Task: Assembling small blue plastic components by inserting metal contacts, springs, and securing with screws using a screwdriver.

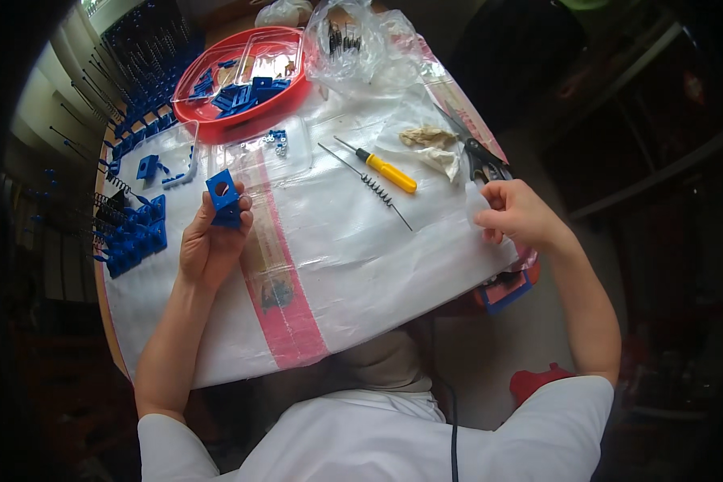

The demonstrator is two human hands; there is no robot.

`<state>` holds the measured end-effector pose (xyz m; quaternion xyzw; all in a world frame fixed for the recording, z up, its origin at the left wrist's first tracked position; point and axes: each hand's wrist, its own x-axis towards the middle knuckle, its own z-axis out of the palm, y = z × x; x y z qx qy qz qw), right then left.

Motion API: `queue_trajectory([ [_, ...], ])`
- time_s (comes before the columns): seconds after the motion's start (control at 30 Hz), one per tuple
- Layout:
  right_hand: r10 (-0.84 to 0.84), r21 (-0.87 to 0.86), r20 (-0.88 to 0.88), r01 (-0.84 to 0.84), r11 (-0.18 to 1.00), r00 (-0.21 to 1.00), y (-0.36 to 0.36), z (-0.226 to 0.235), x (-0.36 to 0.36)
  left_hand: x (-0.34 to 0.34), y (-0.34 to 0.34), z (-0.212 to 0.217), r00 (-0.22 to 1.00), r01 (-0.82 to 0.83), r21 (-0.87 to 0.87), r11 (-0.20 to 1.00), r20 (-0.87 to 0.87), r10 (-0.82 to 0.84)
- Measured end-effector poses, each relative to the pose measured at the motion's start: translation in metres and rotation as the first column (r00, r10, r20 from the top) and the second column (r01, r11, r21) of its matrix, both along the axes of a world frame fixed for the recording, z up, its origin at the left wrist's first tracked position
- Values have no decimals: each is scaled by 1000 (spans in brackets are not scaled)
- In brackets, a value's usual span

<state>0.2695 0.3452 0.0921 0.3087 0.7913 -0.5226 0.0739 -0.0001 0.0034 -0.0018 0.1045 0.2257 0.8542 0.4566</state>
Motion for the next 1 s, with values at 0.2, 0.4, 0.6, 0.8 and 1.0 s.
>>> queue_trajectory([
  [0.2,24,42,129,-30,999,991,-5,12,5,0,-1,0,1000,-9,-1,1000,-14,9],
  [0.4,25,49,241,-38,998,970,-12,16,15,1,-3,-1,1000,-22,-14,1000,0,22],
  [0.6,44,17,272,-50,999,961,-8,12,35,1,0,-2,1000,-5,-2,1000,-5,5],
  [0.8,27,-57,155,-18,998,988,-7,12,54,-1,-2,-1,1000,-8,-21,1000,-3,8],
  [1.0,11,-52,173,-2,999,985,-5,15,41,-1,-1,-1,1000,-12,-12,1000,-6,12],
])
